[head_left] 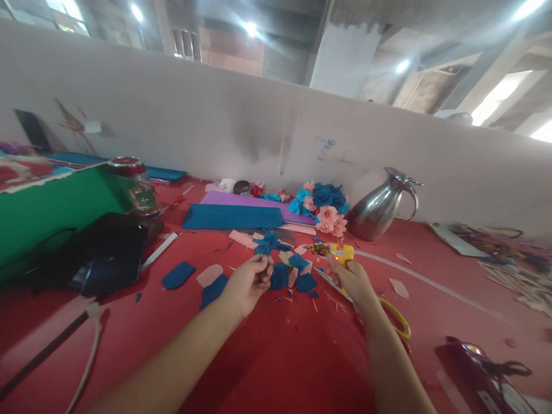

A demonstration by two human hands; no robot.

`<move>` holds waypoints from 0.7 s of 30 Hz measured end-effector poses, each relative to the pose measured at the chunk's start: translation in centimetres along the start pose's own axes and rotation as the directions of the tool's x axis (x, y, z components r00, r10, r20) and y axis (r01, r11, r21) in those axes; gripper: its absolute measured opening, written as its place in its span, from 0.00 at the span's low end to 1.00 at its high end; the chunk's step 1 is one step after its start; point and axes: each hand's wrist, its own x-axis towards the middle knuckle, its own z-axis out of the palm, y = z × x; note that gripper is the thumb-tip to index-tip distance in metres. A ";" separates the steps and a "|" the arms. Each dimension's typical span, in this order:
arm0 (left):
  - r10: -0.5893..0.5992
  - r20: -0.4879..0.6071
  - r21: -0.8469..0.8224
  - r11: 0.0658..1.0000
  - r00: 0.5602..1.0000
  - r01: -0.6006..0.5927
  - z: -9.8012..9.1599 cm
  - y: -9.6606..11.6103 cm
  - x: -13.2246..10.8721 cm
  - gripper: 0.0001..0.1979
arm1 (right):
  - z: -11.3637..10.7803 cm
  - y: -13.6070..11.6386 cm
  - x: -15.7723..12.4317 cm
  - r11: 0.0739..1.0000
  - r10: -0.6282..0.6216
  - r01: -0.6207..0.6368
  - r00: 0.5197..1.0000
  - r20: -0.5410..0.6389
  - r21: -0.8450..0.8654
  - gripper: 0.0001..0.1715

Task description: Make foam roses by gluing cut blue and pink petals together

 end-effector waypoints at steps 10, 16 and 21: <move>0.028 -0.086 -0.002 1.000 0.996 -0.028 0.0 -0.1 0.4 0.08 | -2.7 2.1 0.5 0.692 0.241 -0.334 0.942 -0.232 -0.640 0.28; 0.014 -0.193 0.011 1.000 0.981 -0.012 0.5 -0.1 0.0 0.10 | 2.8 -2.0 -2.0 0.862 -0.291 0.247 0.956 -0.032 -0.443 0.15; 0.083 -0.237 0.080 0.995 0.968 -0.066 0.5 -0.2 0.0 0.11 | 7.2 -4.2 -4.2 0.839 -0.328 0.329 0.941 0.080 -0.434 0.11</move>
